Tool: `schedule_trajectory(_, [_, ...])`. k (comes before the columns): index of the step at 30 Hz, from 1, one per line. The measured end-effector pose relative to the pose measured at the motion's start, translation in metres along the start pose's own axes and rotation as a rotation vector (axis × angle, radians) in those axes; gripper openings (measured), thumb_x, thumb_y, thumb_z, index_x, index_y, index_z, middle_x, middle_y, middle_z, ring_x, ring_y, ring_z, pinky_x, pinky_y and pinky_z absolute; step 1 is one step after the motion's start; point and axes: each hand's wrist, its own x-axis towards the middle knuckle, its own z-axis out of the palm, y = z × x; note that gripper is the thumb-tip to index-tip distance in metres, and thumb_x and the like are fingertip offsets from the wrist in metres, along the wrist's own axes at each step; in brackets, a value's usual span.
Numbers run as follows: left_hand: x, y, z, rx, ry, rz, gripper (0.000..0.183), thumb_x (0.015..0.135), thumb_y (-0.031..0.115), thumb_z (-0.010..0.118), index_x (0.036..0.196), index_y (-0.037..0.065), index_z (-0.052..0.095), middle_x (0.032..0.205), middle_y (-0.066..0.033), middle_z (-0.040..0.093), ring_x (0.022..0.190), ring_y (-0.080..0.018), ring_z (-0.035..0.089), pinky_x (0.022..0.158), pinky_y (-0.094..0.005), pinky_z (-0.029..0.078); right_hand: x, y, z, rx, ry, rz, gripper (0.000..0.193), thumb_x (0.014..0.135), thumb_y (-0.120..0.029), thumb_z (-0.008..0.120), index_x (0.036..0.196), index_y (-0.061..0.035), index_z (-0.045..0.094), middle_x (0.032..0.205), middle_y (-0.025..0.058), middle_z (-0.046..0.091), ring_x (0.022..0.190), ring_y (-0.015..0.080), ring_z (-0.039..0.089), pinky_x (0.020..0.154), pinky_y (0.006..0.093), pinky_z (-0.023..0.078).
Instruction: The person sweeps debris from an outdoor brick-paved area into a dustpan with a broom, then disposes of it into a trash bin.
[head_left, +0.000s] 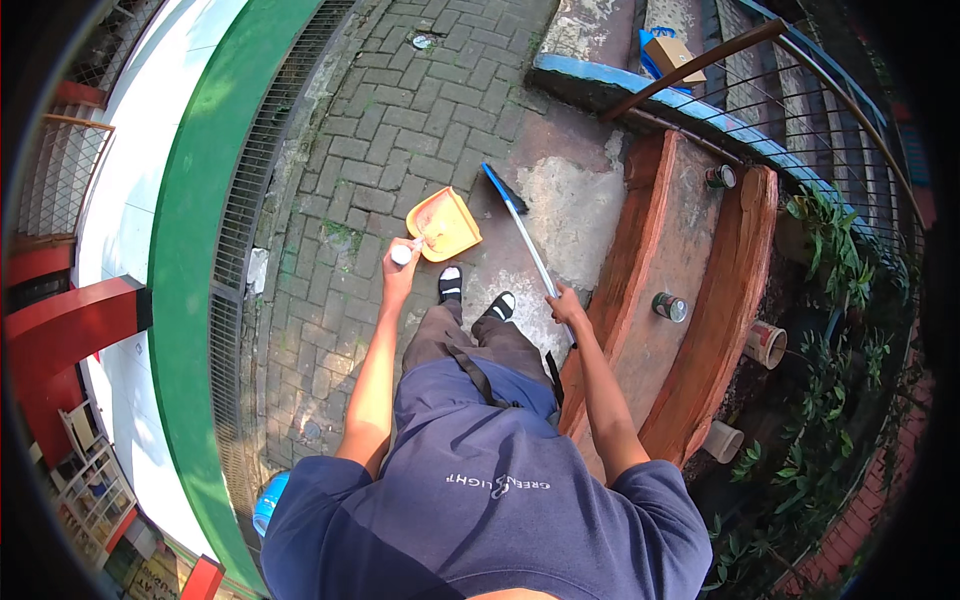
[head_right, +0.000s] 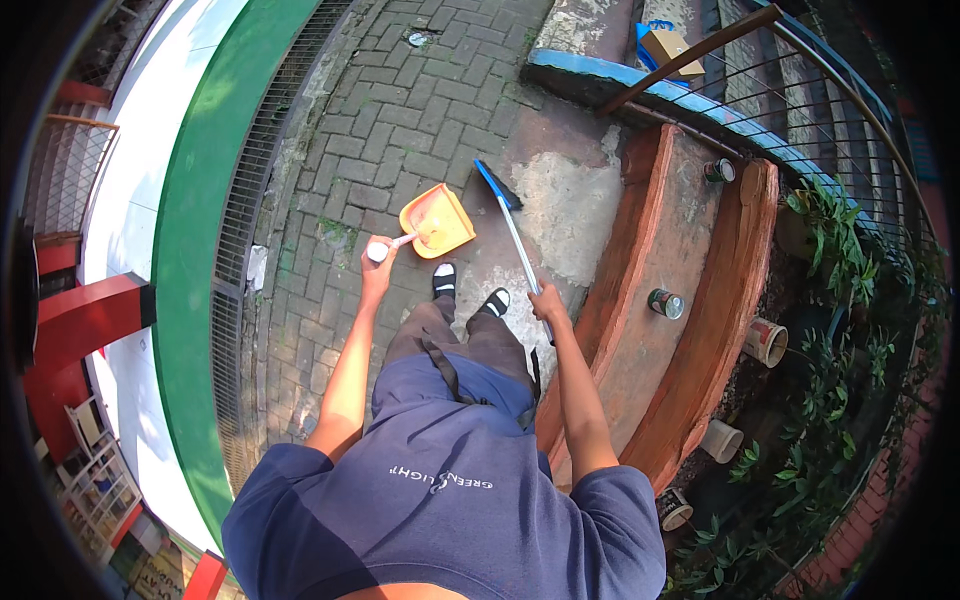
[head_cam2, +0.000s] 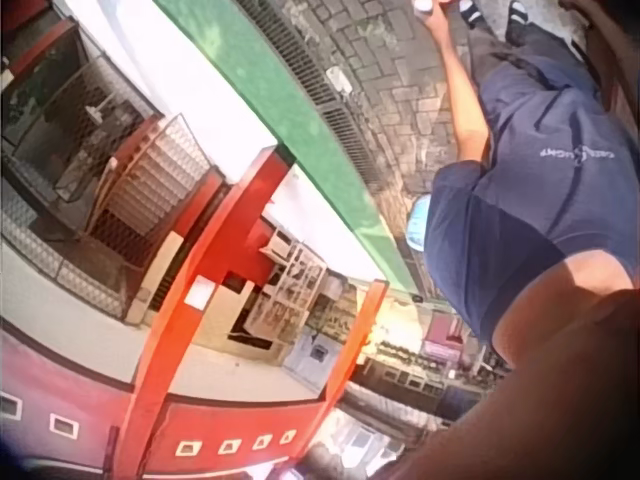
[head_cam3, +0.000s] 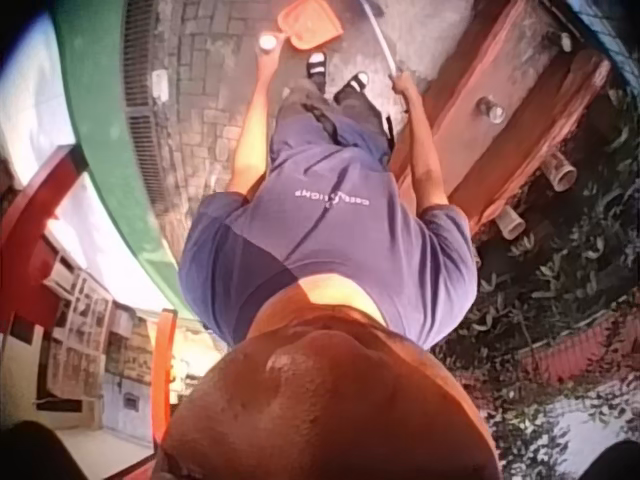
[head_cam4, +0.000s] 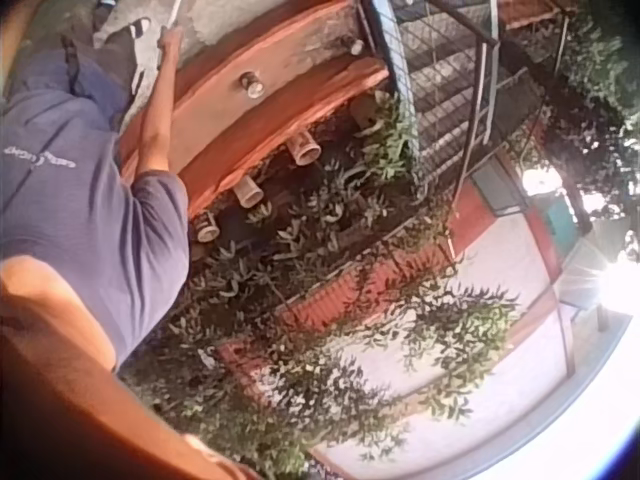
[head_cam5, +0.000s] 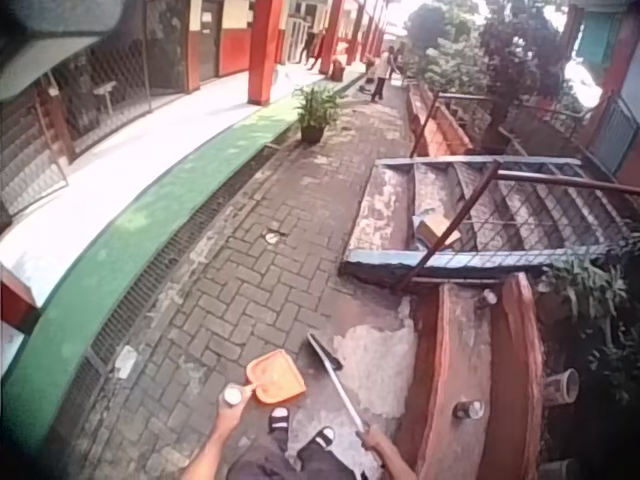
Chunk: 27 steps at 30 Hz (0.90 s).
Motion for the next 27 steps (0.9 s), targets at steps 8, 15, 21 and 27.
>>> schedule_trajectory(8, [0.008, -0.037, -0.013, 0.181, -0.116, 0.138, 0.012, 0.08, 0.005, 0.06, 0.076, 0.004, 0.048, 0.074, -0.0018, 0.051, 0.072, -0.0103, 0.048, 0.067, -0.0249, 0.04, 0.013, -0.019, 0.012, -0.06, -0.167, -0.011, 0.039, 0.083, -0.011, 0.05, 0.119, 0.0018, 0.044, 0.057, 0.0058, 0.048, 0.043, 0.0139, 0.047, 0.037, 0.0287, 0.041])
schedule_trajectory(15, [0.02, -0.036, -0.026, -0.033, -0.012, -0.077, 0.015, 0.08, 0.01, 0.061, 0.073, 0.005, 0.048, 0.072, 0.0012, 0.05, 0.07, -0.0072, 0.047, 0.065, -0.0225, 0.039, -0.025, -0.037, 0.069, 0.029, -0.342, -0.001, 0.035, 0.081, -0.009, 0.052, 0.114, 0.0017, 0.049, 0.056, 0.0018, 0.043, 0.042, 0.0106, 0.044, 0.034, 0.0259, 0.037])
schedule_trajectory(21, [0.022, -0.041, -0.036, 0.015, -0.022, -0.038, 0.018, 0.081, 0.011, 0.061, 0.071, 0.008, 0.046, 0.068, 0.0041, 0.044, 0.066, -0.0049, 0.041, 0.059, -0.0204, 0.035, -0.074, -0.052, 0.037, 0.153, -0.554, 0.009, 0.052, 0.084, -0.01, 0.052, 0.132, -0.0063, 0.033, 0.059, -0.0008, 0.042, 0.042, 0.0075, 0.039, 0.037, 0.0229, 0.034])
schedule_trajectory(27, [0.015, -0.037, -0.034, -0.017, 0.026, -0.084, 0.018, 0.081, 0.009, 0.061, 0.071, 0.007, 0.046, 0.069, 0.003, 0.048, 0.068, -0.0053, 0.044, 0.062, -0.0209, 0.038, -0.129, -0.053, -0.012, 0.25, -0.507, 0.035, 0.05, 0.085, -0.011, 0.05, 0.132, -0.0109, 0.036, 0.06, -0.003, 0.041, 0.042, 0.0042, 0.036, 0.036, 0.02, 0.031])
